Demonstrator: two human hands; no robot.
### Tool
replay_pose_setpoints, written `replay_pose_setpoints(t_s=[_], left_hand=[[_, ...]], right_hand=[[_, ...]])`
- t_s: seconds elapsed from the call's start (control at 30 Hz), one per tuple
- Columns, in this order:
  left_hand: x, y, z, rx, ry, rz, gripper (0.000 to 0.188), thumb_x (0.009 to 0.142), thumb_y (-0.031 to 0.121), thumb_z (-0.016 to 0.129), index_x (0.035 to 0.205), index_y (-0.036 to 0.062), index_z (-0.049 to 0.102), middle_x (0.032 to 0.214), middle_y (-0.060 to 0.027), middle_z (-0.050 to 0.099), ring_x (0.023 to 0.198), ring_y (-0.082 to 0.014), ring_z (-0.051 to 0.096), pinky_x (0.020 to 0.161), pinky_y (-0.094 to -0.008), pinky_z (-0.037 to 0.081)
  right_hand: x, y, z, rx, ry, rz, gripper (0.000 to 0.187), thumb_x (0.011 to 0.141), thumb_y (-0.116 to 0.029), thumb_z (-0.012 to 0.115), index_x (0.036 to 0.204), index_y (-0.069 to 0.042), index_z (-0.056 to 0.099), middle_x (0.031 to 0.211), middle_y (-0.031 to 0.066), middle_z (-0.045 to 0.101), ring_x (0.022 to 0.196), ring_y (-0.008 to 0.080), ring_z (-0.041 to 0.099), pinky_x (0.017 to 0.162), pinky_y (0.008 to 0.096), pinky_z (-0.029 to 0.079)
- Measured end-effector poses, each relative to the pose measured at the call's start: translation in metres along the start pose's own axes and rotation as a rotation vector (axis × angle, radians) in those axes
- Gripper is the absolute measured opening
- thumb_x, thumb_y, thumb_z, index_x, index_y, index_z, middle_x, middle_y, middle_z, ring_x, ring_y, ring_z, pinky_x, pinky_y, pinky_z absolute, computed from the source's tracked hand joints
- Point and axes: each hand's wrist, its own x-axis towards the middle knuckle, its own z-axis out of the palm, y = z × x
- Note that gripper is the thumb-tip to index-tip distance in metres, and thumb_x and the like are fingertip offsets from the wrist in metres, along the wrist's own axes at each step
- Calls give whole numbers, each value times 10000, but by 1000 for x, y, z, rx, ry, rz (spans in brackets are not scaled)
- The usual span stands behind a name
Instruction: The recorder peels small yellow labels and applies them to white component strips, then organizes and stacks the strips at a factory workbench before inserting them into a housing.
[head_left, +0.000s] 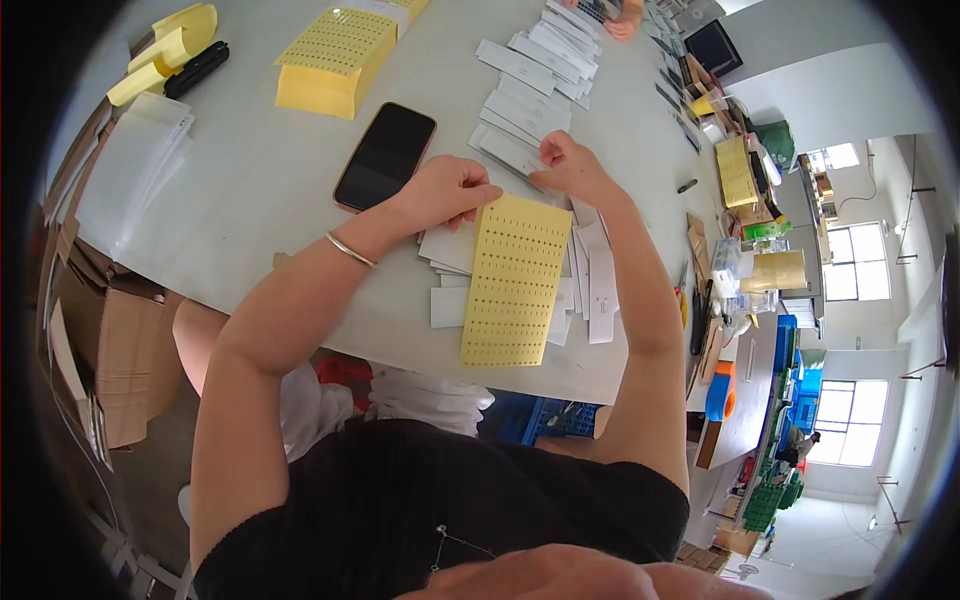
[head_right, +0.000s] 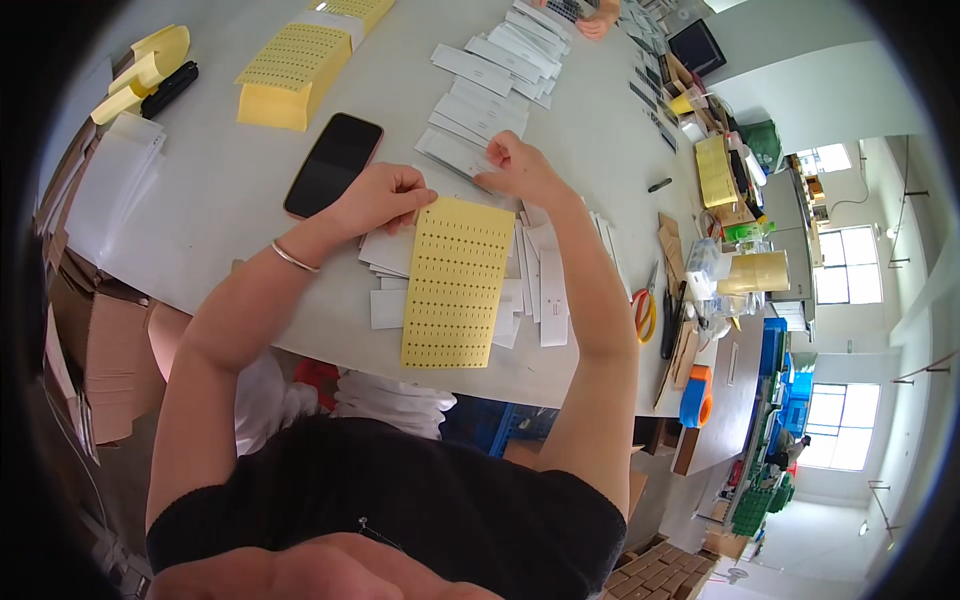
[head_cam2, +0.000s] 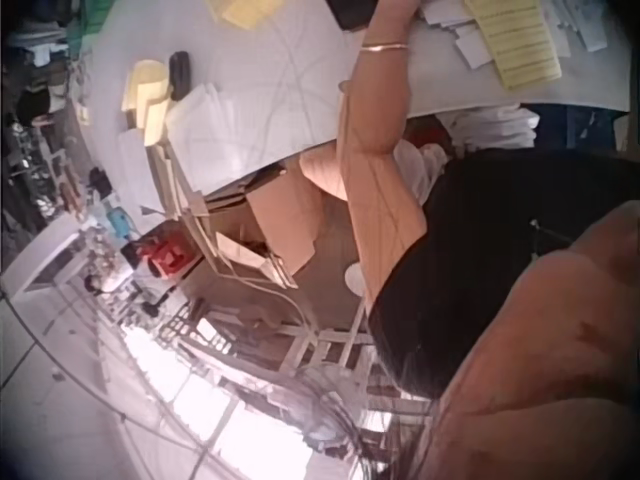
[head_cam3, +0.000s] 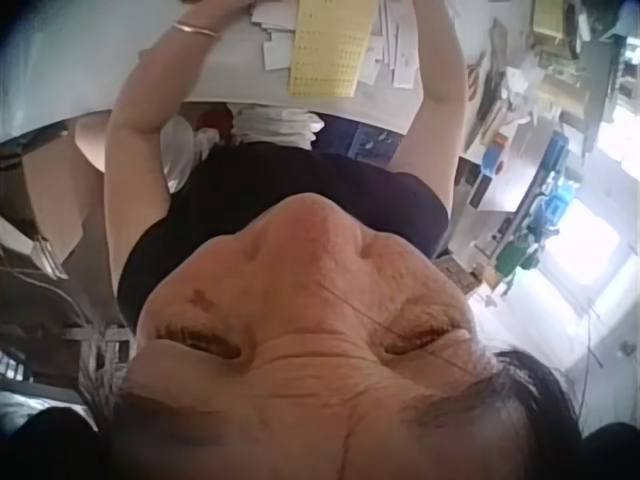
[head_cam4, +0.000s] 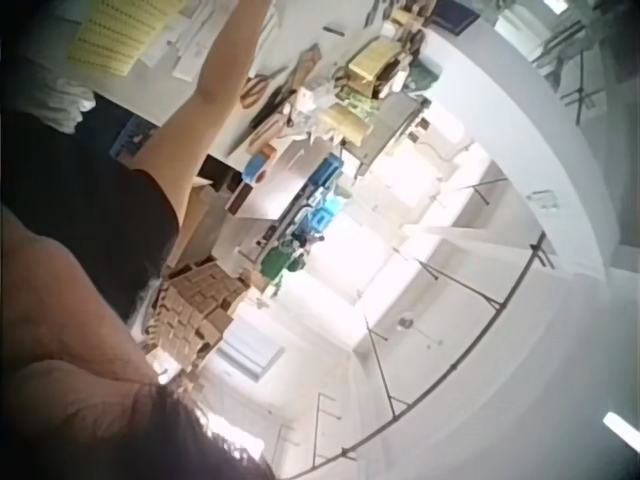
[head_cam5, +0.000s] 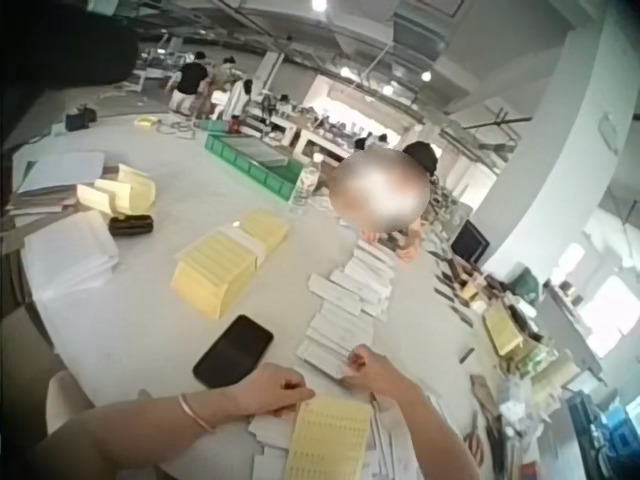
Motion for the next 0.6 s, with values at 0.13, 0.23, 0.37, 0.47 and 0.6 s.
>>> replay_pose_setpoints(t_s=[0.13, 0.23, 0.37, 0.47, 0.6], left_hand=[[-2, 1, 0, -32, -5, -5, 292, 892, 239, 584, 714, 8, 564, 587, -27, 544, 449, -77, 494, 421, -230, 417], [-1, 0, 0, -52, -4, -20, 302, 908, 245, 561, 721, 9, 560, 590, -30, 544, 446, -81, 496, 421, -231, 414], [-1, -2, -1, -94, 1, -54, 304, 954, 286, 503, 764, 54, 556, 609, 5, 535, 456, -68, 489, 416, -208, 373], [-1, 1, 0, -117, 26, -77, 323, 967, 305, 470, 772, 63, 556, 615, 6, 538, 446, -70, 483, 404, -208, 356], [0, 0, -1, -120, 21, -82, 327, 968, 308, 464, 774, 63, 558, 611, 5, 540, 439, -71, 482, 399, -208, 351]], right_hand=[[-25, -18, 3, 66, -180, -65, 264, 782, -183, 705, 968, -35, 590, 923, 34, 613, 861, 143, 562, 809, 282, 455], [-35, -35, 0, 346, -42, -125, 138, 813, -140, 661, 915, -49, 641, 893, 26, 633, 858, 130, 572, 787, 268, 451], [-44, -62, 19, 7, 158, -492, 74, 803, -157, 671, 848, -99, 677, 855, 11, 626, 810, 171, 577, 792, 306, 434], [-44, -63, 28, -245, 351, -740, 77, 772, -179, 691, 828, -128, 677, 822, -3, 602, 773, 199, 562, 811, 336, 417], [-48, -66, 36, -378, 474, -818, 83, 732, -157, 709, 802, -134, 669, 820, -13, 601, 789, 194, 567, 814, 341, 405]])
